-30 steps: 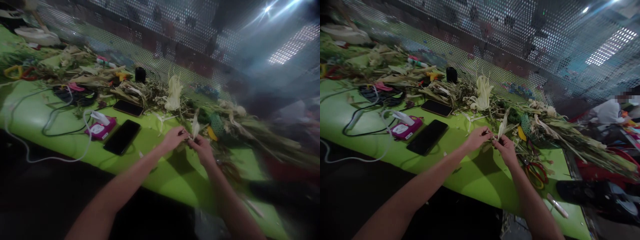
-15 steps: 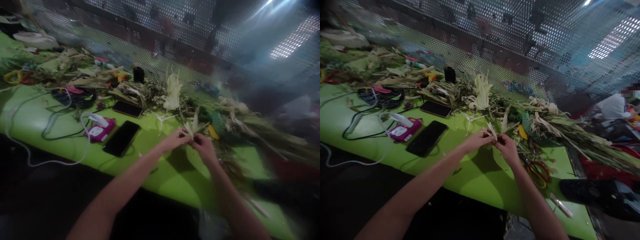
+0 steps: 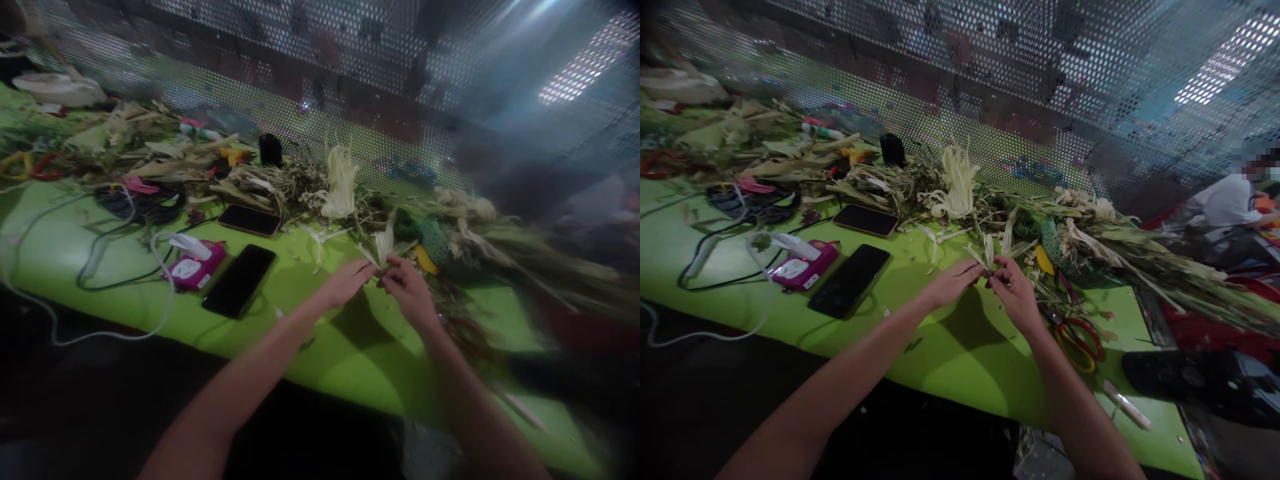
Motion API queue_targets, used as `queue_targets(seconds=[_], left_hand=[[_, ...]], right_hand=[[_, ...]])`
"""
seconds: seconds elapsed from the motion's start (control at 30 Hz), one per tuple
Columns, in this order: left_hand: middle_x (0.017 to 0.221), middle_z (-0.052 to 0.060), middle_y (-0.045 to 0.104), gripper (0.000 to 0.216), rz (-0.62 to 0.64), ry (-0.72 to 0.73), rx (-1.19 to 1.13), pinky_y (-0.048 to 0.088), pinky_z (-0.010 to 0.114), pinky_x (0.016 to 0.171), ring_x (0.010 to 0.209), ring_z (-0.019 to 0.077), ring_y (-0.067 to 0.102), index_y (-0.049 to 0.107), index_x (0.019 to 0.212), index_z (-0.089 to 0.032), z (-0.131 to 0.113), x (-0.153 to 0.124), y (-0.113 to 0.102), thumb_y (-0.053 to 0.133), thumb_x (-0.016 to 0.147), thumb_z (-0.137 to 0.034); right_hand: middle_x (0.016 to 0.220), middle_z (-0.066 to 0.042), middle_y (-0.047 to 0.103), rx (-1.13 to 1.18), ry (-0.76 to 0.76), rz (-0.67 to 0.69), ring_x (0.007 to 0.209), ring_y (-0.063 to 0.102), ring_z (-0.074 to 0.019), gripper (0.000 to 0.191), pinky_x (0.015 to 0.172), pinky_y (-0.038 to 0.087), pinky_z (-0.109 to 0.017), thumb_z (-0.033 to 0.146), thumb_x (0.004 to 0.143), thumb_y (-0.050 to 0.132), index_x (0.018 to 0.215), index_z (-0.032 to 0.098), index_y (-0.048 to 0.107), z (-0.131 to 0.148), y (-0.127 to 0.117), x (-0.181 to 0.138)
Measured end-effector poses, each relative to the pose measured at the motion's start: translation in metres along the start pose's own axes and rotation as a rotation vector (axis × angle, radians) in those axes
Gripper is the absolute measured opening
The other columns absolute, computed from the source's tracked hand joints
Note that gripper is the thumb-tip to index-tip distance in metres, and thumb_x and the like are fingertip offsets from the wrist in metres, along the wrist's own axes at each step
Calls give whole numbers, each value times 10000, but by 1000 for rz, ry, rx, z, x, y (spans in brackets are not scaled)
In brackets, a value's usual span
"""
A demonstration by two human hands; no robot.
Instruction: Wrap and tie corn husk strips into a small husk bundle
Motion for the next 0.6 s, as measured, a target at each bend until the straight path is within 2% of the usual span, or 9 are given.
queue_targets(seconds=[0.13, 0.3, 0.47, 0.6], left_hand=[[1099, 71, 678, 275, -14, -62, -142, 417, 346, 883, 983, 205, 564, 675, 1044, -213, 6, 0, -1, 524, 911, -401], [1013, 83, 663, 254, 36, -166, -186, 402, 317, 796, 869, 176, 544, 665, 1025, -184, 5, -2, -2, 530, 901, -359], [1029, 77, 643, 281, 85, -175, -172, 394, 308, 784, 867, 164, 535, 643, 1034, -177, 13, 1, -2, 523, 902, -394], [953, 58, 633, 269, 116, -147, -191, 408, 312, 830, 861, 151, 534, 630, 1013, -171, 25, 6, 1, 545, 890, -394]], right_hand=[[731, 15, 643, -11, -4, 5, 686, 603, -161, 378, 636, 452, -291, 312, 833, 634, 1184, 200, 547, 3, 1, 0], [708, 18, 638, 70, 49, 1, 677, 615, -161, 345, 616, 449, -277, 285, 813, 642, 1142, 205, 577, 5, -2, 1], [727, 20, 631, 154, 106, 13, 718, 630, -164, 336, 651, 467, -274, 296, 800, 669, 1121, 219, 610, 2, -8, 2], [816, -10, 659, 152, 144, 27, 725, 586, -157, 257, 668, 459, -278, 405, 766, 719, 921, 204, 679, 2, -9, 4]])
Point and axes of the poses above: each hand's wrist, its own x-axis towards the middle knuckle, its own y-axis out of the palm, z = x × y, the point moved 1 cm from there along x, towards the middle knuckle
